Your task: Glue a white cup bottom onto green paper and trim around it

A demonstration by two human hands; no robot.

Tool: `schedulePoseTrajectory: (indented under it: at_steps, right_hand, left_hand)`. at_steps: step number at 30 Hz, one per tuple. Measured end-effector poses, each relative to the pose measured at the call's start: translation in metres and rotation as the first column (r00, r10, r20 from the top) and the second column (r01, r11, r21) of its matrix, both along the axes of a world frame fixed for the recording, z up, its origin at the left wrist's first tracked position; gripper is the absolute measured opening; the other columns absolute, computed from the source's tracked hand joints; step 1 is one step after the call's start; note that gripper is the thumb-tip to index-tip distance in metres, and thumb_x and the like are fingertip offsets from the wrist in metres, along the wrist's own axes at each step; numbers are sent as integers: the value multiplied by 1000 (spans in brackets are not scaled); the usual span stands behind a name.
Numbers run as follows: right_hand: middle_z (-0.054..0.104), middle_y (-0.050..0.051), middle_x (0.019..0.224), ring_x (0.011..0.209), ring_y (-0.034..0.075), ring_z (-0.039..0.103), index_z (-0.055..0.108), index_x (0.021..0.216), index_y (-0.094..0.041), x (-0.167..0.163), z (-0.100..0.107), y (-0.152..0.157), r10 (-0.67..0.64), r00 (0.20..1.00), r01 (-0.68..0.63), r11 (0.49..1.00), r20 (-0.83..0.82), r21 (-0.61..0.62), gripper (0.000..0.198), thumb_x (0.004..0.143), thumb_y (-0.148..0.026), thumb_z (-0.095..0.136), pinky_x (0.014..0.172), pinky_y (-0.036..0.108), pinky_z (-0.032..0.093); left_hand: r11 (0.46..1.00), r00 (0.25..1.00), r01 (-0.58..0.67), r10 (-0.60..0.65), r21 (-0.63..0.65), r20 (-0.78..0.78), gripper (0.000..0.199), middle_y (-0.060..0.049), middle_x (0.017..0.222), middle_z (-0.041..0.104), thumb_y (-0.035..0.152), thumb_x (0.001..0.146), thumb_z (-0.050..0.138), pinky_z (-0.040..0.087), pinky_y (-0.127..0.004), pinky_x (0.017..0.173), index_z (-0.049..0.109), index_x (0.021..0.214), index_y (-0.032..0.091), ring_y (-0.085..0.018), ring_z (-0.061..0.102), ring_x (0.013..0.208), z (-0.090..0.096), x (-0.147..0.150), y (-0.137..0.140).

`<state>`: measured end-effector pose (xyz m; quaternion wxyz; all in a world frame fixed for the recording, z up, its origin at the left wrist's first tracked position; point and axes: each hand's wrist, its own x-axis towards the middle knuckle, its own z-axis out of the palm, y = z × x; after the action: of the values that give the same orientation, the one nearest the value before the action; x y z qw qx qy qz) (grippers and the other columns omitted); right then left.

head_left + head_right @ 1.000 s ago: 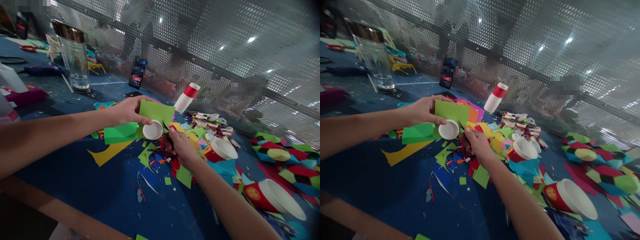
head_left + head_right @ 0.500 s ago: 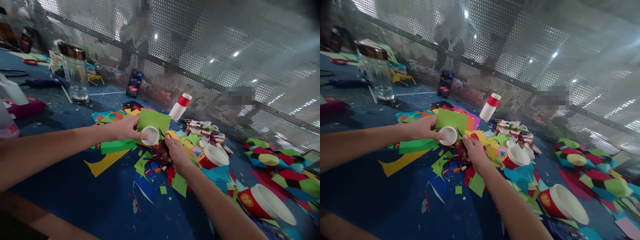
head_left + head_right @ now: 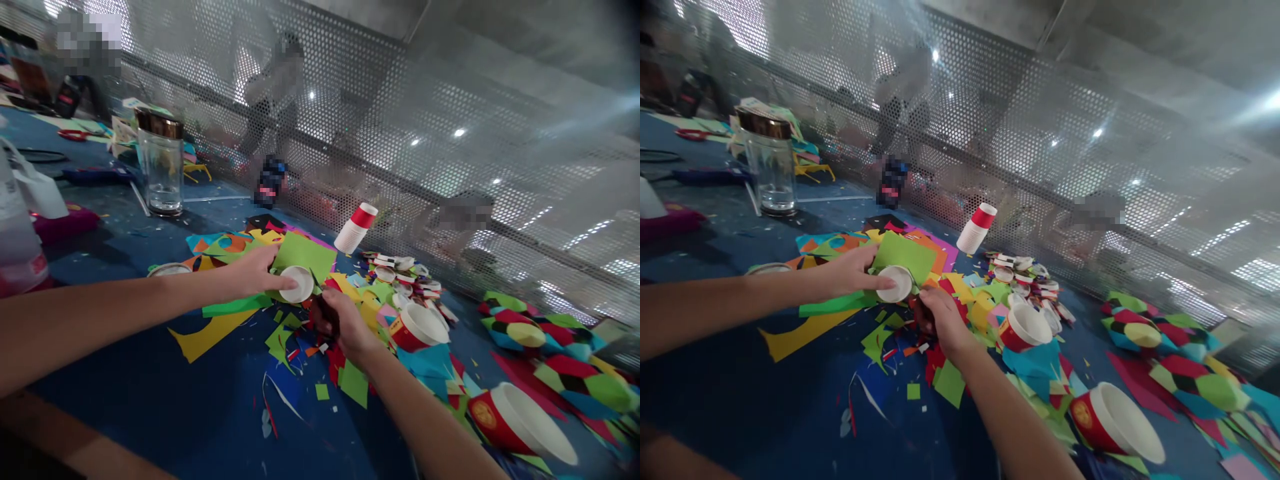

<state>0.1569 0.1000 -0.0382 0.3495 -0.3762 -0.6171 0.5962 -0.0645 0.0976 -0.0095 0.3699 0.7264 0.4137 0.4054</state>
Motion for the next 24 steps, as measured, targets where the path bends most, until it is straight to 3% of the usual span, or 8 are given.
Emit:
schedulePoseTrajectory:
  at_steps: [11, 17, 24]
  right_hand:
    - [36, -5, 46, 40, 8, 23, 46, 55, -21, -5, 0, -3, 5, 999, -6, 998, -32, -58, 63, 80, -78, 56, 42, 25, 15]
    - [30, -6, 46, 41, 8, 19, 44, 53, -21, -7, -1, -5, -15, 999, 13, 998, -35, -60, 65, 79, -79, 56, 42, 25, 12]
    - [29, -7, 49, 41, 7, 18, 40, 56, -21, -7, -6, -5, -22, 996, 16, 997, -84, -76, 63, 82, -76, 56, 41, 25, 11]
  left_hand:
    - [987, 990, -141, 142, -77, 1, 46, -9, 99, 72, 51, 69, 74, 55, -39, 74, 60, 96, 18, -28, 67, 91, -16, 2, 2]
    - [986, 989, -126, 133, -109, 59, 52, -14, 109, 70, 48, 67, 75, 56, -46, 83, 59, 103, 14, -31, 67, 98, -15, 5, -2]
    - [989, 983, -26, 52, -145, 178, 49, -12, 112, 71, 43, 69, 78, 54, -45, 90, 61, 105, 15, -30, 67, 104, -21, 7, 0]
